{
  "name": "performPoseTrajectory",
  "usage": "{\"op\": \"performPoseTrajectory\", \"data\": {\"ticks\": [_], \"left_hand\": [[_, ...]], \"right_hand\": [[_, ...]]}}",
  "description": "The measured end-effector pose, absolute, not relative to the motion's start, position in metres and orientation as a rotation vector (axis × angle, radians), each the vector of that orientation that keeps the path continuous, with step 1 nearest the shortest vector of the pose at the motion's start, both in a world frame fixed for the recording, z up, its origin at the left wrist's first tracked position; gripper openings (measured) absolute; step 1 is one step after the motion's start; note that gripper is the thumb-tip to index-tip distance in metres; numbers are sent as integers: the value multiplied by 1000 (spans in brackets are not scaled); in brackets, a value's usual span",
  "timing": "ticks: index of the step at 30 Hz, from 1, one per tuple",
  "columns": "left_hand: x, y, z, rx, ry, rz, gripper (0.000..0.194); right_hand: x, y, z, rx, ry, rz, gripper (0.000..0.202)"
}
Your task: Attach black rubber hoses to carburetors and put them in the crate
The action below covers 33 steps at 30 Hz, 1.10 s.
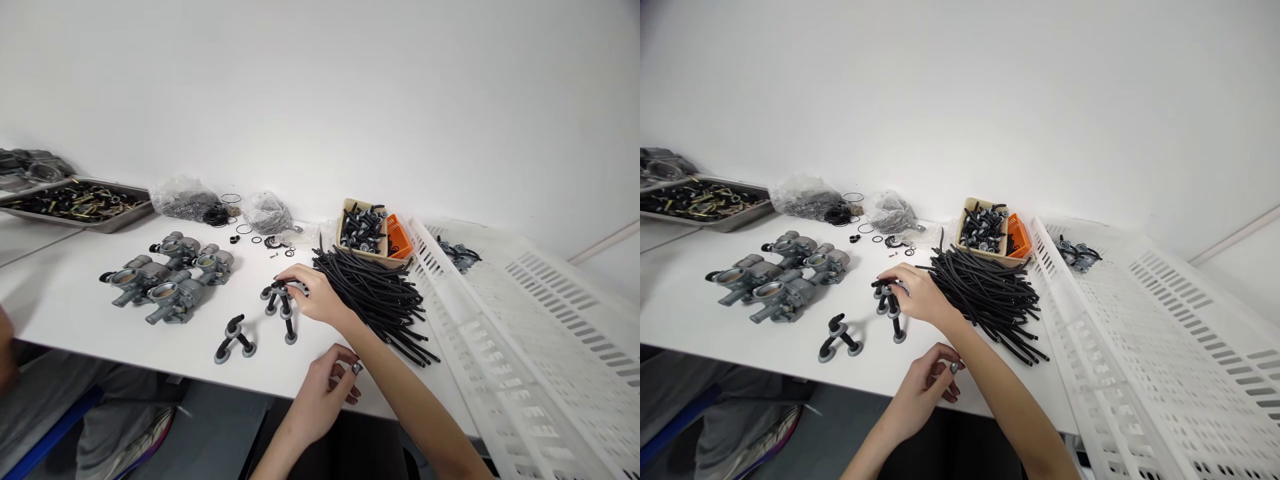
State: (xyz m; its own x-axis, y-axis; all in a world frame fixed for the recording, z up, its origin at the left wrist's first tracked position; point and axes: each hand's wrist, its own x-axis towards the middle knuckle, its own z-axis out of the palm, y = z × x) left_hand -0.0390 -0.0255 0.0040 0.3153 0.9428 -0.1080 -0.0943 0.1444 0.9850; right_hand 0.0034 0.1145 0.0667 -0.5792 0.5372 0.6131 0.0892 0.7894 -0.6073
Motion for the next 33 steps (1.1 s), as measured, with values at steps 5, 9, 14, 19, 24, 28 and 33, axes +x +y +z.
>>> {"op": "performPoseTrajectory", "data": {"ticks": [5, 9, 14, 19, 24, 28, 33], "left_hand": [[-39, -25, 4, 1173, 958, 933, 23], [-39, -24, 3, 1169, 958, 933, 23], [-39, -23, 3, 1174, 966, 924, 23], [-40, -24, 4, 1175, 963, 925, 22], [-39, -25, 3, 1173, 955, 925, 22], [-39, -24, 3, 1176, 956, 931, 22], [-39, -24, 2, 1177, 961, 931, 23]], "right_hand": [[4, 115, 65, -466, -2120, 666, 27], [3, 115, 65, -453, -2121, 646, 27], [3, 115, 64, -444, -2125, 629, 26], [3, 116, 63, -447, -2115, 630, 23], [3, 115, 64, -456, -2109, 629, 23], [3, 115, 63, -459, -2111, 626, 23], [1, 116, 62, -480, -2079, 616, 23]]}}
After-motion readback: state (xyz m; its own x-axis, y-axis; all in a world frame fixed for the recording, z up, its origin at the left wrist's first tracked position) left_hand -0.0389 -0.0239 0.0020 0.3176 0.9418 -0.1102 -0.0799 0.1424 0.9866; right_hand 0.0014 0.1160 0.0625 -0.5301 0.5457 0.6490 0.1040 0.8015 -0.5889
